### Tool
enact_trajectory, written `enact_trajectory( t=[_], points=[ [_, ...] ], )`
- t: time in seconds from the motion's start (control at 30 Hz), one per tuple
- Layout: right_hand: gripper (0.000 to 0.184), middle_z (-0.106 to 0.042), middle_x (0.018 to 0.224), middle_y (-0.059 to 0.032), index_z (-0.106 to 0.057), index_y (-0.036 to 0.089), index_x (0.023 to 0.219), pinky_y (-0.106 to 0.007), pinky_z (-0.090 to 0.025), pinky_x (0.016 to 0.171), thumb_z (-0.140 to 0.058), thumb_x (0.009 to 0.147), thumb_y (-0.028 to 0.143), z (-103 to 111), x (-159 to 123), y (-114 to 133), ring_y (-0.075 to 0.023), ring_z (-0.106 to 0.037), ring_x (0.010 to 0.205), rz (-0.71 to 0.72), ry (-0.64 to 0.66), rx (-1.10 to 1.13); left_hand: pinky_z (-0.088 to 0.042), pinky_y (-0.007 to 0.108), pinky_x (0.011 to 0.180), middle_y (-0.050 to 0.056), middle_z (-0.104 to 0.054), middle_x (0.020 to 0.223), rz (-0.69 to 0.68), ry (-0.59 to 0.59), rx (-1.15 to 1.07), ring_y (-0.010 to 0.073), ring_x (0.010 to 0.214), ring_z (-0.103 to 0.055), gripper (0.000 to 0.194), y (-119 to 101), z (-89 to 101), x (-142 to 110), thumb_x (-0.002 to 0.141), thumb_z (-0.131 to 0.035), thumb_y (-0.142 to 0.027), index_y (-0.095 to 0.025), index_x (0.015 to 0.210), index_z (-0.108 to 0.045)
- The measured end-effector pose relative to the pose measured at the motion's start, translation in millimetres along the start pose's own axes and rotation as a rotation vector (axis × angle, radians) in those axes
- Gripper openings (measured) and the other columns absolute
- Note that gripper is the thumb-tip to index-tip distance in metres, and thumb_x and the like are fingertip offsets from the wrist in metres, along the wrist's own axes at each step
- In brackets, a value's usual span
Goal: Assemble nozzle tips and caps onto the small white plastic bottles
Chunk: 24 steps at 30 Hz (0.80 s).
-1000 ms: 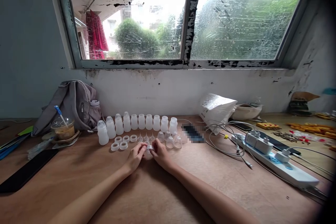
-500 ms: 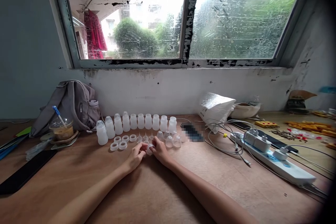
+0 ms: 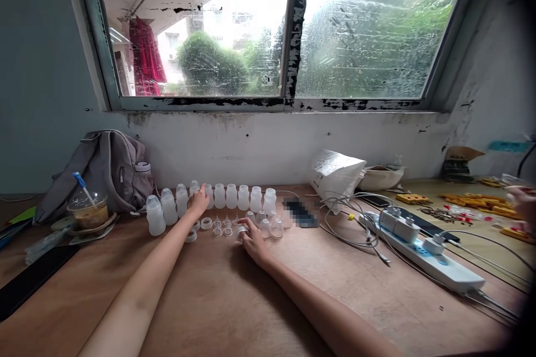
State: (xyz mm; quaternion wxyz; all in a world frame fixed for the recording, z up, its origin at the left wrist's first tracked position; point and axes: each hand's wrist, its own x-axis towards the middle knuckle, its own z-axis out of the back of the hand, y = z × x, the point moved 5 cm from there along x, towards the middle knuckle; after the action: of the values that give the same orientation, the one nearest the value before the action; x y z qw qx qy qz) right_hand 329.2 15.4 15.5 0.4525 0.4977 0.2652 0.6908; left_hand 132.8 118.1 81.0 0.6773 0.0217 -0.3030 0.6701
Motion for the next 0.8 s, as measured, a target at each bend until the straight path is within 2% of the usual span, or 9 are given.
enact_trajectory(
  t=[0.1,0.27,0.33,0.47,0.57,0.63,0.7,0.8],
  points=[
    [0.032,-0.047,0.054,0.0044,-0.053,0.019,0.093,-0.02,-0.034,0.049,-0.033,0.069,0.013,1,-2,3,-0.0102,-0.044,0.047,0.016,0.019,0.002,-0.043,0.029,0.059,0.01,-0.062,0.084,-0.018,-0.033,0.019,0.023,0.073,-0.059,0.035,4,-5.1,3,0.079,-0.044,-0.026,-0.019,0.113,-0.046],
    [0.023,-0.052,0.059,0.0023,-0.056,0.019,0.085,-0.02,-0.036,0.05,-0.035,0.074,0.018,3,-1,7,-0.0108,-0.047,0.05,-0.001,0.02,0.0,-0.044,0.027,0.058,0.007,-0.054,0.092,-0.141,-0.152,0.027,0.0195,0.074,-0.057,0.019,-4,-3.4,-19,0.08,-0.043,-0.026,-0.021,0.095,-0.054],
    [0.021,-0.052,0.057,0.0024,-0.056,0.019,0.086,-0.021,-0.037,0.05,-0.037,0.076,0.022,3,-1,7,-0.0112,-0.048,0.049,-0.028,0.017,0.006,-0.044,0.028,0.063,0.007,-0.05,0.098,-0.201,-0.202,0.018,0.0198,0.081,-0.055,0.015,-10,2.4,-31,0.08,-0.043,-0.026,-0.021,0.089,-0.055],
    [0.023,-0.053,0.056,0.0029,-0.054,0.018,0.091,-0.022,-0.039,0.049,-0.04,0.078,0.031,2,-3,11,-0.0109,-0.048,0.045,-0.062,0.039,0.047,-0.04,0.034,0.084,0.007,-0.04,0.115,-0.309,-0.298,-0.026,0.0219,0.102,-0.046,0.014,-25,22.7,-62,0.081,-0.043,-0.027,-0.021,0.09,-0.052],
    [0.031,-0.056,0.067,0.0006,-0.05,0.019,0.103,-0.022,-0.042,0.049,-0.041,0.079,0.038,1,-5,16,-0.0116,-0.053,0.052,-0.075,0.084,0.133,-0.041,0.033,0.084,0.006,-0.041,0.114,-0.42,-0.36,-0.219,0.0197,0.102,-0.046,0.015,-35,41.4,-92,0.082,-0.04,-0.025,-0.021,0.094,-0.047],
    [0.037,-0.058,0.085,-0.0032,-0.046,0.021,0.11,-0.022,-0.045,0.051,-0.039,0.081,0.042,1,-6,18,-0.0129,-0.056,0.063,-0.071,0.091,0.206,-0.043,0.03,0.08,0.006,-0.043,0.112,-0.438,-0.344,-0.334,0.0172,0.097,-0.05,0.015,-38,48.4,-112,0.083,-0.038,-0.024,-0.021,0.095,-0.045],
    [0.039,-0.053,0.104,-0.005,-0.045,0.024,0.115,-0.025,-0.048,0.057,-0.036,0.082,0.044,0,-6,17,-0.0122,-0.056,0.067,-0.076,0.096,0.256,-0.043,0.029,0.081,0.005,-0.044,0.11,-0.43,-0.309,-0.387,0.0163,0.097,-0.049,0.015,-40,49.7,-128,0.083,-0.037,-0.023,-0.021,0.095,-0.044],
    [0.041,-0.05,0.111,-0.0054,-0.045,0.024,0.117,-0.028,-0.049,0.062,-0.031,0.084,0.044,-1,-5,10,-0.0116,-0.056,0.067,-0.103,0.088,0.289,-0.04,0.032,0.086,0.005,-0.044,0.108,-0.454,-0.241,-0.432,0.017,0.101,-0.046,0.013,-43,43.4,-145,0.083,-0.037,-0.023,-0.021,0.094,-0.043]
  ],
)
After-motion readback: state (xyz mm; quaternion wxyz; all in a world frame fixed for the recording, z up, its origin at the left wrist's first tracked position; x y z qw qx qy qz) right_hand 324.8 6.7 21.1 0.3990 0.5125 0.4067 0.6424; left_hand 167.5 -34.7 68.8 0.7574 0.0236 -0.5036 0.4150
